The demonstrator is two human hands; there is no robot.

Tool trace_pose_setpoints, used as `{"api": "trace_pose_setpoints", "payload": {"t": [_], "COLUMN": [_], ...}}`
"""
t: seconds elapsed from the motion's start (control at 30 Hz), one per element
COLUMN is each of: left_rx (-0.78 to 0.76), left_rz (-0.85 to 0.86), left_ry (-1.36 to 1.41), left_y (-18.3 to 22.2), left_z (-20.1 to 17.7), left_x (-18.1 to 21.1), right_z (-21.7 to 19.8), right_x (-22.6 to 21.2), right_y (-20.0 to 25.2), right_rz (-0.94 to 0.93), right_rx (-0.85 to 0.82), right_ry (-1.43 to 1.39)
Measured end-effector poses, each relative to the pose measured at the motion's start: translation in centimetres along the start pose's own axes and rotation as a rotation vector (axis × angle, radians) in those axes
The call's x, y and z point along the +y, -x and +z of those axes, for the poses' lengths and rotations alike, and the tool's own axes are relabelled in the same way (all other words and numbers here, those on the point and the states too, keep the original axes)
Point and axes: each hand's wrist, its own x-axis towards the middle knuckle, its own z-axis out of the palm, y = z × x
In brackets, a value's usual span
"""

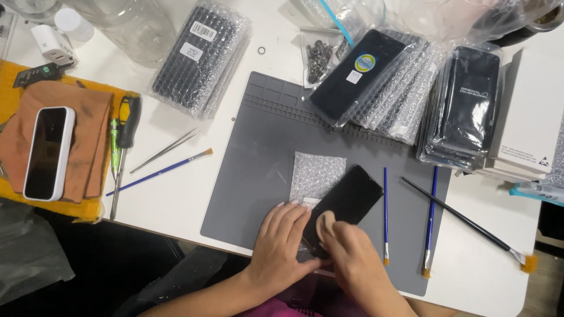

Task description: Cleaning a smartphone screen and internal frame using a brush and cloth on a repair bench.

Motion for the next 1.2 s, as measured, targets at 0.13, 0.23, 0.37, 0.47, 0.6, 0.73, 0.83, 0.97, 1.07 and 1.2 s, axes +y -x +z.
{"api": "trace_pose_setpoints", "payload": {"t": [0.13, 0.23, 0.37, 0.47, 0.6, 0.73, 0.83, 0.97, 1.07, 1.2], "left_rx": [0.058, 0.069, 0.059, 0.057, 0.048, 0.044, 0.013, 0.051, 0.073, 0.013], "left_rz": [0.004, 0.02, 0.038, 0.042, 0.046, 0.041, 0.026, 0.028, 0.043, 0.008], "left_ry": [-0.007, -0.012, -0.016, -0.013, -0.023, -0.019, -0.007, -0.002, 0.001, 0.013], "left_y": [-0.1, -0.4, -0.2, -0.3, 0.1, 0.5, 0.7, 0.6, 0.4, 0.7], "left_z": [0.1, -0.2, -0.3, -0.3, -0.1, 0.3, 0.8, 0.6, 0.3, 0.4], "left_x": [0.2, 0.2, 0.3, 0.0, 0.1, -0.1, -0.3, -0.2, 0.1, -0.1], "right_z": [-0.2, -2.5, -2.5, -0.8, -0.2, 0.9, 0.7, 0.7, -0.8, -2.3], "right_x": [0.6, 3.0, 6.2, 5.9, 3.4, 1.7, 0.1, -0.7, -1.7, 1.1], "right_y": [1.8, 0.6, -2.4, -3.2, -2.7, -1.0, -0.5, 1.2, 1.9, 4.6], "right_rz": [-0.149, -0.05, 0.278, 0.316, 0.216, 0.095, -0.027, -0.109, -0.126, 0.113], "right_rx": [-0.04, 0.045, 0.29, 0.305, 0.298, 0.255, 0.188, 0.025, -0.011, -0.037], "right_ry": [0.008, 0.085, 0.149, 0.148, 0.125, 0.109, 0.152, 0.039, -0.042, -0.036]}}
